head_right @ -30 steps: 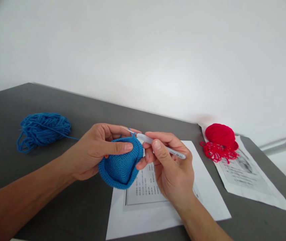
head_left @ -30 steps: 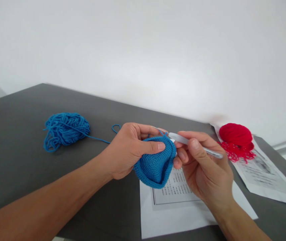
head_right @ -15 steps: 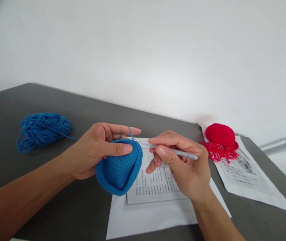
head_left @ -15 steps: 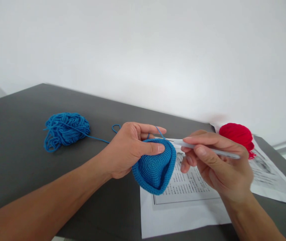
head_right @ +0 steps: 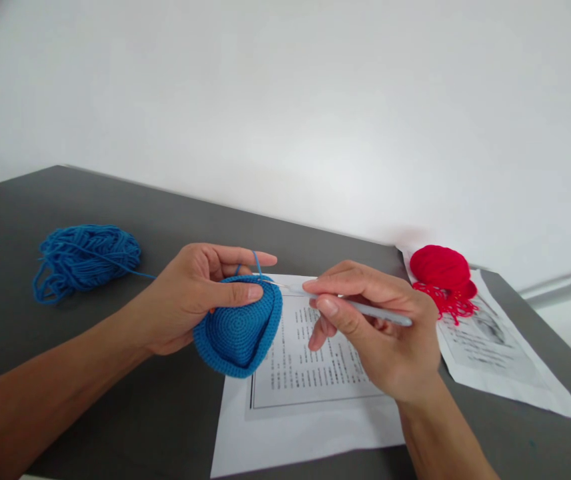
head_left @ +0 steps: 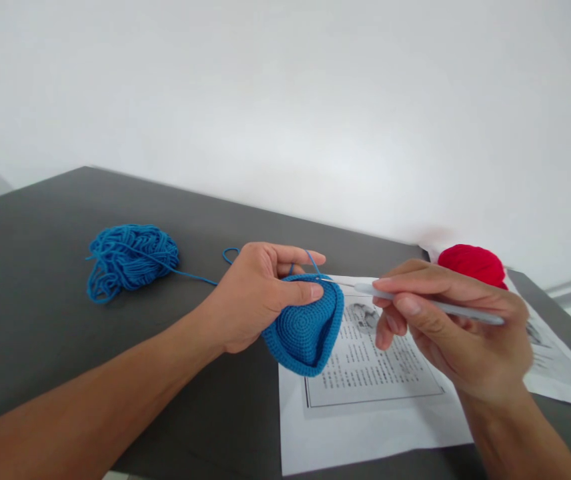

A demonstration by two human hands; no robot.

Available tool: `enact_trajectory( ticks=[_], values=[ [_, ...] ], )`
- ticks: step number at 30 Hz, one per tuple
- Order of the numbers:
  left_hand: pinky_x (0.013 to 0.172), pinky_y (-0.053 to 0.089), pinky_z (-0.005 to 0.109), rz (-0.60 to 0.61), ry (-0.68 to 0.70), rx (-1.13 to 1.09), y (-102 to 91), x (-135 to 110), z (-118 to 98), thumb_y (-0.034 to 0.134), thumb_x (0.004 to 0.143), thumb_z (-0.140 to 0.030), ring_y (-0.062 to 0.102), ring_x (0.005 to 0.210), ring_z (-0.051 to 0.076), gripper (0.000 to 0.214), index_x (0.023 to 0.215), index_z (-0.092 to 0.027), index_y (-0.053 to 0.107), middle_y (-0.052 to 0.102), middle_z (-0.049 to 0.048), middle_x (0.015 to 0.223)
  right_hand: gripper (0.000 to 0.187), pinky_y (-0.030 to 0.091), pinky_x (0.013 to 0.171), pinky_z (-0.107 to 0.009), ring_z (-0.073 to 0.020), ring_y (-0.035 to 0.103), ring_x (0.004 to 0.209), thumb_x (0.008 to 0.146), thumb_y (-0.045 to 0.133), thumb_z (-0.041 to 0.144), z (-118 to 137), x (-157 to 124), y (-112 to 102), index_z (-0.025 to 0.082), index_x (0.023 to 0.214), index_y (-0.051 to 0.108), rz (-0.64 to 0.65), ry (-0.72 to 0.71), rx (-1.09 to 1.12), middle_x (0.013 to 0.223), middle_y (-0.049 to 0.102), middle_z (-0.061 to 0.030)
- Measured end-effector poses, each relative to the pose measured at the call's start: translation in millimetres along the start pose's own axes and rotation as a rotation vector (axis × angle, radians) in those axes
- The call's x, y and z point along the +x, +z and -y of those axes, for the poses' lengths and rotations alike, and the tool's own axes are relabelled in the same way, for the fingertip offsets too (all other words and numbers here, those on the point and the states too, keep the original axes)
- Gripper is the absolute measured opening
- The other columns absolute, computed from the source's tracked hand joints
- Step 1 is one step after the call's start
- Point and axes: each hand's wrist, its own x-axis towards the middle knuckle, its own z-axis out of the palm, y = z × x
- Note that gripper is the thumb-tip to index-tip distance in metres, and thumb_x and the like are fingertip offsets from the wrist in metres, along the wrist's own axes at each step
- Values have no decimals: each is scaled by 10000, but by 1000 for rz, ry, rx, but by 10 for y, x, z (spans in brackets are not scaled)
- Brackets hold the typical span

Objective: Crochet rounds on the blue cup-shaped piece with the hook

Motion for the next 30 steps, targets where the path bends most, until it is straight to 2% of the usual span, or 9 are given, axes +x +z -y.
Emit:
enact_trajectory(
  ticks=[10, 17, 23, 28, 30],
  values=[
    [547, 428, 220, -41, 135, 118, -5, 7, 48, 863, 653, -212, 541, 595, 101, 509, 1149, -131, 786, 654, 0, 717, 308, 563, 401, -287, -153, 727, 591, 933, 679, 65, -47, -25, 44, 246, 1155, 790, -43, -81, -80, 882, 718, -38],
    [523, 368, 229, -61, 214, 234, -8, 8, 26, 814, 705, -235, 491, 579, 98, 506, 1190, -101, 763, 596, -22, 684, 312, 568, 415, -298, -150, 725, 553, 914, 685, 39, 13, -4, 104, 236, 1132, 793, -81, -142, -181, 852, 717, -28],
    [556, 410, 249, -109, 296, 358, 16, -1, 46, 760, 766, -232, 512, 602, 116, 477, 1226, -109, 752, 627, -22, 684, 307, 577, 437, -297, -150, 728, 551, 891, 715, 42, 58, 21, 143, 221, 1128, 791, -83, -181, -313, 847, 736, -32],
    [590, 452, 232, -187, 378, 412, 58, -28, 82, 721, 802, -192, 545, 629, 110, 455, 1250, -119, 749, 675, -23, 717, 298, 455, 335, -213, -122, 709, 566, 883, 715, 50, 77, 8, 211, 196, 1133, 783, -85, -231, -426, 849, 756, -50],
    [598, 466, 233, -210, 394, 420, 61, -26, 93, 718, 806, -194, 554, 635, 113, 462, 1258, -101, 744, 690, -15, 729, 309, 475, 353, -200, -103, 688, 560, 880, 707, 42, 83, -4, 249, 195, 1140, 778, -89, -255, -467, 859, 763, -49]
  ],
)
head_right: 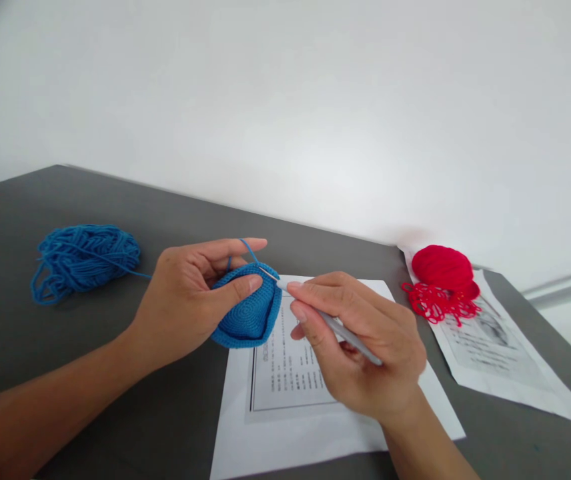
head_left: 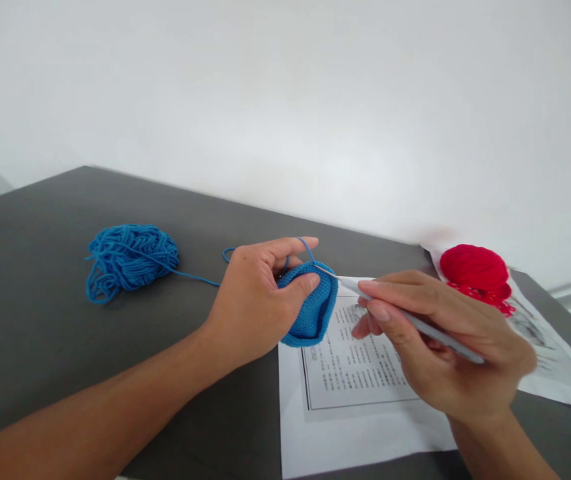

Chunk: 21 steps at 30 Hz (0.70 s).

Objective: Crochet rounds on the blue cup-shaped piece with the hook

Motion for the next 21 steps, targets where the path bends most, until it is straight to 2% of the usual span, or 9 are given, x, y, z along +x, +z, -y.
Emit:
enact_trajectory(
  ticks=[6, 9, 11, 13, 16, 21],
  values=[
    [606, 484, 248, -74, 33, 55, 12, 22, 26, 719, 802, -198, 570, 626, 124, 447, 1232, -85, 756, 694, -8, 711, 320, 600, 529, -233, -124, 718, 661, 854, 712, 1, 17, -24, 124, 161, 1127, 757, -41, -106, -116, 897, 765, -56],
    [619, 493, 247, -55, 52, 42, 31, 3, 14, 721, 807, -187, 582, 636, 126, 441, 1234, -85, 754, 707, -6, 718, 323, 631, 610, -250, -150, 745, 748, 846, 714, -19, 12, -27, 191, 139, 1126, 751, -46, -162, -165, 940, 773, -86],
    [631, 495, 238, -15, 63, 1, 44, -19, 1, 725, 813, -180, 581, 638, 118, 430, 1232, -89, 756, 688, -20, 698, 357, 634, 601, -262, -161, 750, 752, 840, 714, -24, 10, -35, 219, 152, 1148, 753, -55, -171, -158, 976, 780, -93],
    [652, 506, 234, 37, 52, -74, 48, -37, -5, 740, 815, -182, 602, 662, 121, 429, 1234, -90, 753, 690, -21, 700, 390, 621, 550, -277, -163, 740, 705, 845, 710, -10, 9, -48, 232, 199, 1170, 760, -70, -103, -67, 984, 779, -76],
    [685, 533, 237, 96, 8, -218, 35, -41, 6, 788, 793, -190, 660, 714, 140, 471, 1252, -93, 741, 749, 2, 764, 365, 586, 463, -286, -149, 703, 605, 887, 690, 35, 1, -72, 239, 255, 1166, 776, -108, 96, 179, 932, 755, -47],
    [692, 561, 234, 134, -40, -386, 22, -28, 46, 841, 772, -199, 702, 715, 147, 444, 1204, -127, 768, 796, 14, 795, 278, 589, 443, -286, -134, 695, 580, 945, 660, 85, -16, -100, 250, 245, 1130, 792, -149, 268, 502, 923, 739, -43]
  ],
)
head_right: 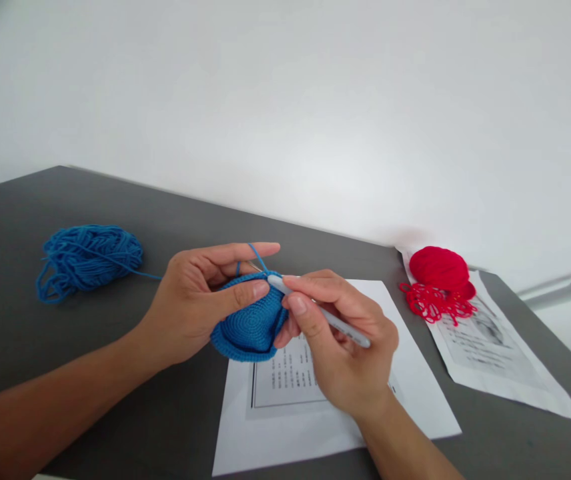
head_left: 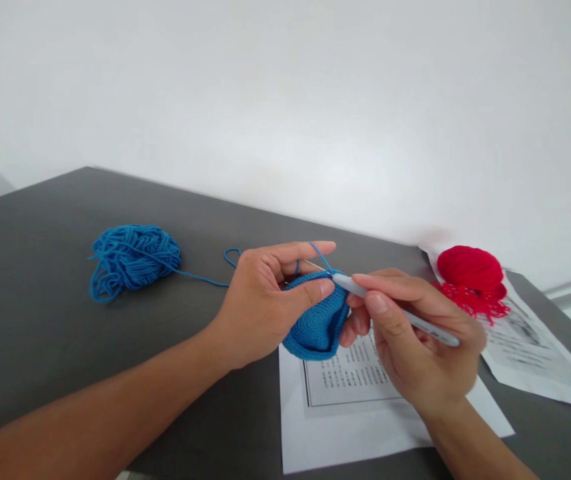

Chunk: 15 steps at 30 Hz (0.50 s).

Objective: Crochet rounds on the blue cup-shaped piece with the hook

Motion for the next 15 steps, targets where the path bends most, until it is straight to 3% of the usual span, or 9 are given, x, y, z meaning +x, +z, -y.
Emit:
enact_trajectory(
  ticks=[8, 12, 15],
  values=[
    [767, 606, 263, -23, -21, -192, 15, -15, 25, 882, 749, -167, 746, 804, 163, 377, 1115, -154, 793, 830, 56, 930, 210, 607, 441, -285, -133, 681, 571, 972, 641, 133, -3, -4, 25, 215, 1094, 790, -18, 59, 112, 863, 710, -40],
    [698, 602, 278, -90, -78, -257, 21, -5, 20, 919, 710, -211, 734, 736, 176, 422, 1111, -155, 799, 808, 43, 820, 366, 619, 494, -286, -146, 708, 631, 911, 667, 48, 60, -35, 83, 263, 1190, 768, -18, -183, -302, 948, 740, -55],
    [689, 597, 268, -136, -105, -299, 37, -4, -6, 940, 672, -214, 728, 711, 168, 474, 1122, -157, 803, 802, 35, 794, 522, 660, 583, -315, -202, 752, 789, 860, 704, 14, 123, -78, 118, 294, 1301, 714, 31, -329, -599, 1070, 763, -81]
  ],
)
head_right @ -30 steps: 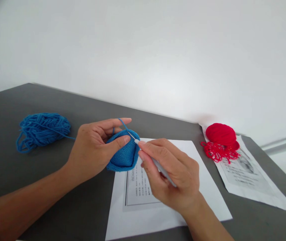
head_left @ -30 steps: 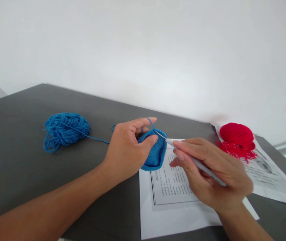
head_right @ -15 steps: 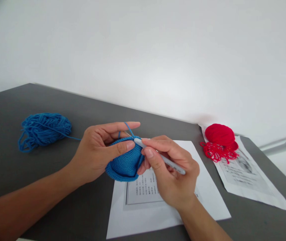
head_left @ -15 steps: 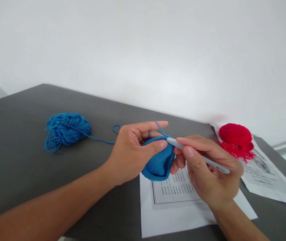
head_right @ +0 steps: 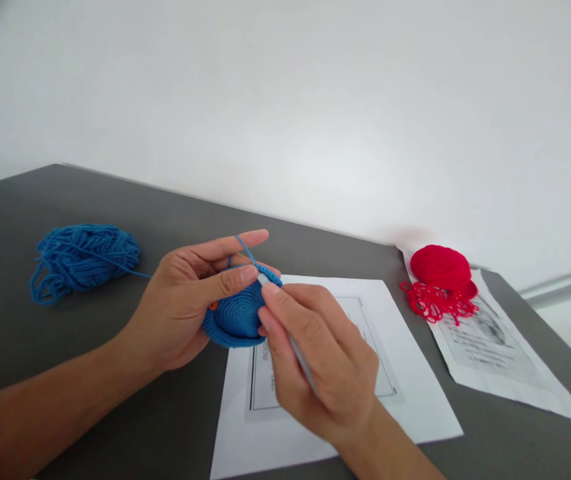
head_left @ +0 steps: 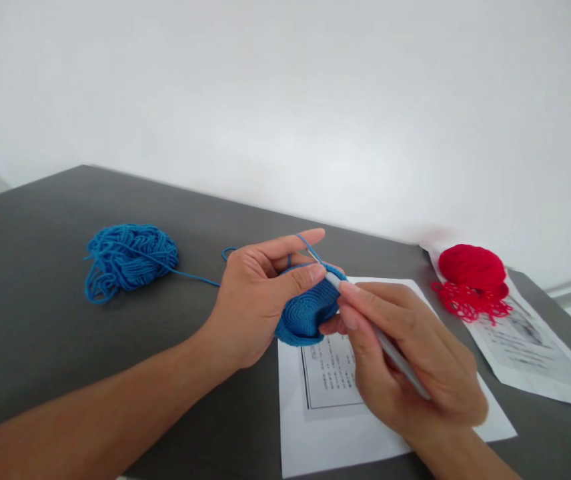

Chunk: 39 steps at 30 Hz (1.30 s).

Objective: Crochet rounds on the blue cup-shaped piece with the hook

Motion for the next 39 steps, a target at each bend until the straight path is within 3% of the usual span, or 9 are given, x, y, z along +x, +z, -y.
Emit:
enact_trajectory(
  ticks=[3, 9, 16, 25, 34, 39],
  values=[
    [736, 604, 274, 11, 10, -23, 26, -15, -15, 939, 671, -199, 738, 741, 173, 499, 1147, -155, 797, 804, 35, 786, 597, 685, 675, -345, -245, 763, 913, 844, 715, 0, 33, -20, -15, 267, 1375, 662, 39, -100, -106, 1109, 763, -110],
    [747, 600, 285, -8, 7, -18, 49, -29, -53, 945, 658, -199, 746, 770, 187, 510, 1144, -151, 799, 818, 57, 829, 648, 683, 742, -390, -252, 755, 909, 853, 733, 21, 2, -43, -31, 250, 1443, 593, 77, -164, -221, 1090, 759, -127],
    [656, 604, 266, 124, -114, -121, 13, -32, -136, 933, 670, -164, 741, 707, 180, 394, 1045, -146, 813, 826, 89, 824, 693, 681, 737, -381, -266, 751, 951, 854, 746, 38, -29, -54, -77, 231, 1492, 557, 71, -265, -254, 1122, 762, -131],
    [572, 535, 210, 29, -55, -22, 7, 35, -185, 966, 599, -154, 651, 583, 112, 481, 1054, -119, 814, 749, 2, 681, 618, 690, 693, -374, -246, 766, 893, 875, 747, 63, -129, 21, -112, 292, 1435, 622, 57, -225, -124, 1061, 779, -90],
    [660, 598, 257, -47, -32, 57, -5, 61, -182, 968, 585, -156, 729, 710, 172, 498, 1056, -116, 813, 800, 67, 813, 610, 697, 746, -364, -222, 778, 894, 836, 784, 41, -247, -21, -175, 296, 1380, 674, 65, -182, -97, 1156, 763, -68],
    [623, 584, 225, -51, -29, 39, 5, 49, -195, 969, 581, -157, 708, 670, 147, 479, 1035, -120, 820, 782, 43, 774, 617, 697, 717, -381, -231, 782, 836, 845, 781, 66, -225, 0, -187, 340, 1386, 667, 57, -180, -129, 1127, 776, -58]
  ],
)
